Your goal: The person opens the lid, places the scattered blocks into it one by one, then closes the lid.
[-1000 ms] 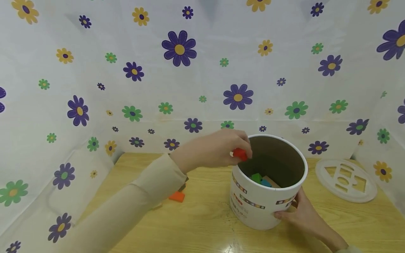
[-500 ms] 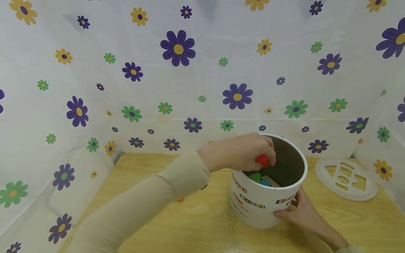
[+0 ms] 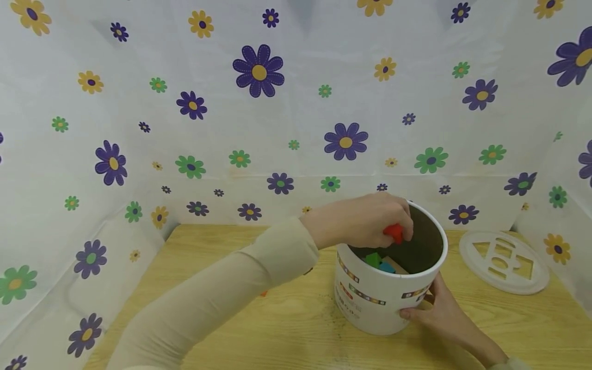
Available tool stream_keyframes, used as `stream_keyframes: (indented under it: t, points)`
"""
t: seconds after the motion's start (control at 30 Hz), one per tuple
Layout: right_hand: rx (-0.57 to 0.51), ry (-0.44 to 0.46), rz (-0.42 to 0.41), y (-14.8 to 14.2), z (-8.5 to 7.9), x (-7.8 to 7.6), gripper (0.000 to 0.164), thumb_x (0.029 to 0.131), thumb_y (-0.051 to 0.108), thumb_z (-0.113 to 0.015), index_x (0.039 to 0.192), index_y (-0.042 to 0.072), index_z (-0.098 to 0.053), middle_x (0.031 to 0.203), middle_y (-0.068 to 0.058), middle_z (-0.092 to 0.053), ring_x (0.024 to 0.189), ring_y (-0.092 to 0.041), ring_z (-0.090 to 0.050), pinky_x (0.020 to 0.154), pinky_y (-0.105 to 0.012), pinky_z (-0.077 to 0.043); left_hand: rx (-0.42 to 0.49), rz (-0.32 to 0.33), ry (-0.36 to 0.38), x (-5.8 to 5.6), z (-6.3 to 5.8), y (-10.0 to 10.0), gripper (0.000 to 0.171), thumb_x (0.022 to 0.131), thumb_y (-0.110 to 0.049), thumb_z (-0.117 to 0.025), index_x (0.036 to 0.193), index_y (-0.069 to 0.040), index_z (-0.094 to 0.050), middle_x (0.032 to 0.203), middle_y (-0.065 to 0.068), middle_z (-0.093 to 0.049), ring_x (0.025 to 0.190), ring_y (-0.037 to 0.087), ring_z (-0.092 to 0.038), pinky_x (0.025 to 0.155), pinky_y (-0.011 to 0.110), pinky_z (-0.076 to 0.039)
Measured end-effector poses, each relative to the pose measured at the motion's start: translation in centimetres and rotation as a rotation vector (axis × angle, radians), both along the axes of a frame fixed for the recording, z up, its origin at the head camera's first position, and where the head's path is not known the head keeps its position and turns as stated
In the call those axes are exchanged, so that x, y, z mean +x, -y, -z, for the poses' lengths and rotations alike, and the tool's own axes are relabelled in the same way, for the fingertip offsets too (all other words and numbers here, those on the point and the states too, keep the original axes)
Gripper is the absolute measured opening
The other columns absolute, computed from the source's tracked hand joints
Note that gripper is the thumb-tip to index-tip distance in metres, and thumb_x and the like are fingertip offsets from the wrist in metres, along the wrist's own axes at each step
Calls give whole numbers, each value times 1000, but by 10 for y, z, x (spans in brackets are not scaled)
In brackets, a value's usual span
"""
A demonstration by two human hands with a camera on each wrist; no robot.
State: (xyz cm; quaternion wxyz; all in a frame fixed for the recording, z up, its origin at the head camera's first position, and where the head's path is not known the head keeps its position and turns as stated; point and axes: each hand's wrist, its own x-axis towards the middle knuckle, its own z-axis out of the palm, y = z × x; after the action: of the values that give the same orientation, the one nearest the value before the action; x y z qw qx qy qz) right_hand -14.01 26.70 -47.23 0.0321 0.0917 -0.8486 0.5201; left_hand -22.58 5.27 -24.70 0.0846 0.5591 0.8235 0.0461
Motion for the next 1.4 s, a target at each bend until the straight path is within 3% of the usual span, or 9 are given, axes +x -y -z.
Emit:
stream_keyframes:
  t: [0.23, 0.47, 0.63, 0.87, 1.03, 1.17, 1.4]
  points:
    - [-6, -1, 7, -1, 1, 0, 101, 77, 9, -88, 155, 10, -23, 143, -13, -48, 114, 13, -44, 89, -25, -52, 16, -8, -1, -3, 1, 1, 27, 95, -8, -69, 121, -14, -75, 130, 4, -66, 117, 14, -60, 102, 15, -50]
    - [-4, -23, 13, 0, 1, 0, 102, 76, 9, -89, 155, 9, -25, 143, -15, -49, 114, 14, -44, 89, -26, -53, 53, -42, -9, -5, 4, 12, 32, 97, -11, -68, 128, -13, -71, 134, 5, -66, 124, 17, -60, 109, 24, -49]
    - [3, -24, 19, 0, 2, 0, 102, 76, 9, -89, 155, 10, -26, 143, -14, -50, 113, 13, -45, 89, -30, -53, 85, -103, -5, -9, 8, 33, 29, 97, -13, -69, 126, -12, -72, 130, 4, -67, 120, 16, -62, 106, 25, -51]
    - [3, -20, 18, 0, 3, 0, 102, 76, 10, -89, 156, 11, -26, 144, -15, -50, 114, 13, -45, 89, -29, -54, 148, -222, -9, -19, 14, 80, 27, 98, -14, -67, 124, -12, -73, 128, 3, -68, 119, 20, -64, 104, 32, -55]
    - [-4, -5, 17, 0, 0, 0, 102, 77, 10, -89, 157, 12, -24, 145, -17, -49, 114, 13, -45, 92, -37, -53, 146, -302, 4, -22, 31, 115, 24, 97, -15, -69, 121, -13, -74, 127, 4, -69, 120, 21, -64, 105, 36, -55]
    - [-9, 10, 18, 0, -1, 1, 103, 78, 11, -88, 157, 12, -23, 146, -18, -49, 113, 11, -46, 92, -43, -52, 132, -346, 33, -23, 53, 144, 23, 97, -15, -68, 120, -13, -74, 126, 5, -69, 119, 24, -65, 105, 40, -56]
    - [-18, 8, 16, 0, 0, 0, 103, 78, 11, -88, 157, 13, -23, 146, -17, -49, 113, 10, -46, 92, -42, -52, 82, -443, 82, -24, 93, 191, 22, 95, -12, -69, 117, -13, -74, 123, 7, -70, 114, 25, -66, 100, 41, -57]
